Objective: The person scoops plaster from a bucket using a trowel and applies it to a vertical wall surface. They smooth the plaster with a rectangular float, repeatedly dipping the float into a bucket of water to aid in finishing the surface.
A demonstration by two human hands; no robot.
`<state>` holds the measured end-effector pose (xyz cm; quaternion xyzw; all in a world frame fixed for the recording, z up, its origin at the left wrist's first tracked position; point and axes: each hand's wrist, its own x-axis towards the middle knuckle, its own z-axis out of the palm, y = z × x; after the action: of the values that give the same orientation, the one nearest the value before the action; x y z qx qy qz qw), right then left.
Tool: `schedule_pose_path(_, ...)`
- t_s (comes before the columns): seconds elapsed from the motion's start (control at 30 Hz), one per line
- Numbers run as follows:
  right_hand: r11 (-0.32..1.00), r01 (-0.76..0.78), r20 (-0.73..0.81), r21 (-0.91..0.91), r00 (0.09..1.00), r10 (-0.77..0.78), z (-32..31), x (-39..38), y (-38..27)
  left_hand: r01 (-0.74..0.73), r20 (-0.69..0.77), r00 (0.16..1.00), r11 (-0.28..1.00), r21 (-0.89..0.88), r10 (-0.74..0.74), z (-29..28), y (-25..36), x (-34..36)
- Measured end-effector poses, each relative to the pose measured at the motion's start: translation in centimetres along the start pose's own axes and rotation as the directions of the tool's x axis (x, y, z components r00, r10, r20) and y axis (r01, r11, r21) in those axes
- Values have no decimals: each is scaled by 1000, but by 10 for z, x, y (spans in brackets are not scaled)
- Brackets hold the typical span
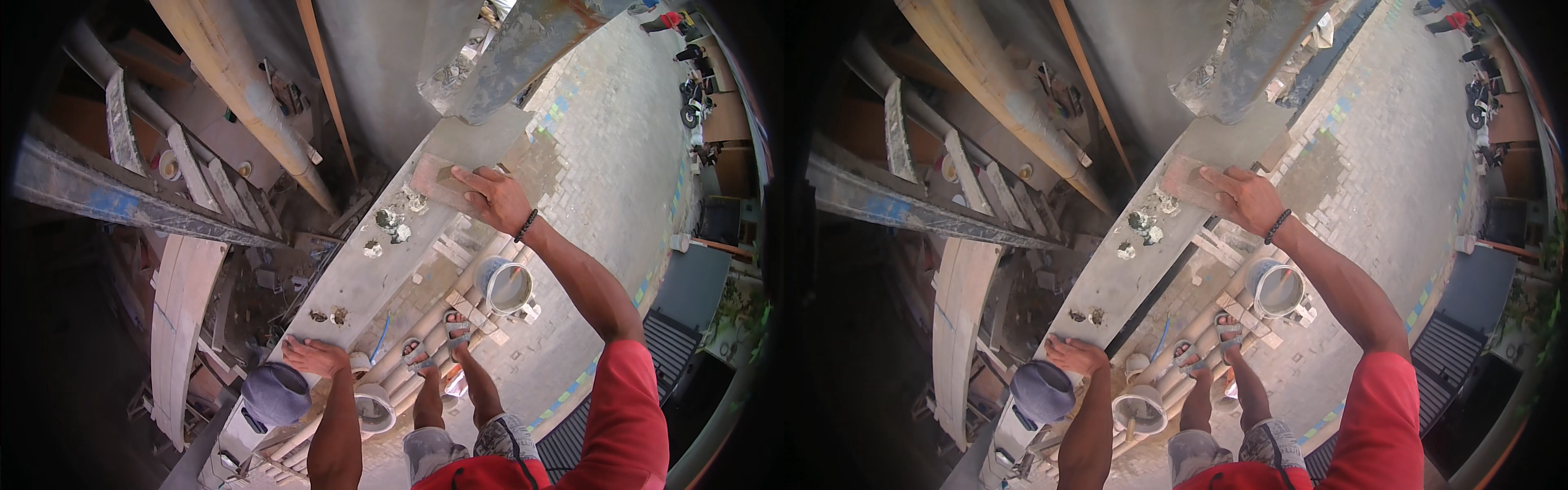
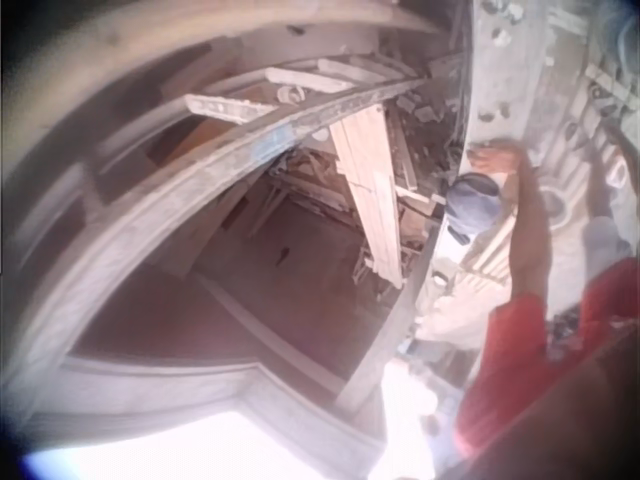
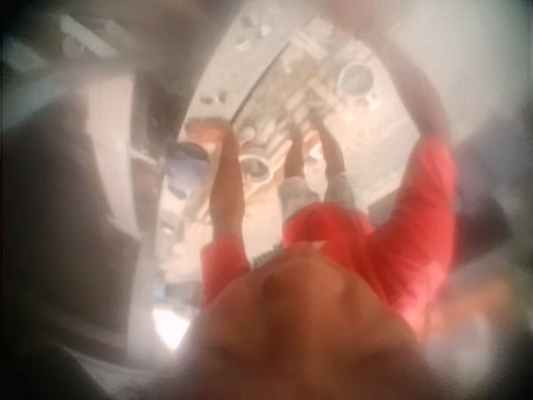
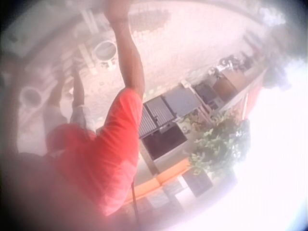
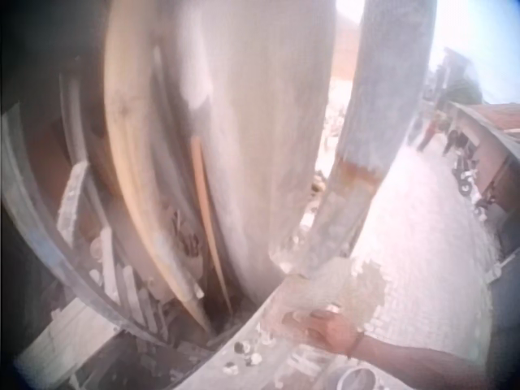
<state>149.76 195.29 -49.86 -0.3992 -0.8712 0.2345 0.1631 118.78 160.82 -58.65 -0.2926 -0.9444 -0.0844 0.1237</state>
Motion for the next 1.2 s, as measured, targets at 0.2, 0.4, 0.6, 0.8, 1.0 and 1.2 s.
schedule_pose_path(0.2,991,-130,-164,10,978,130,-17,1,12,-2,16,1000,1000,-17,2,-3,2,2)
schedule_pose_path(0.4,995,-94,-85,-37,992,91,6,-7,11,-8,-3,1000,1000,-21,8,1,0,1)
schedule_pose_path(0.6,984,-163,-119,67,978,170,-12,5,13,-61,-63,996,997,37,63,0,1,2)
schedule_pose_path(0.8,976,-143,74,164,988,133,0,-12,-7,-42,-37,998,998,47,44,2,-2,0)
schedule_pose_path(1.0,971,-209,-220,113,948,229,-32,-42,4,-70,-65,995,997,46,73,-3,0,4)
schedule_pose_path(1.2,950,-311,-293,11,908,300,-35,-32,51,-34,-14,999,999,-15,34,-2,5,2)
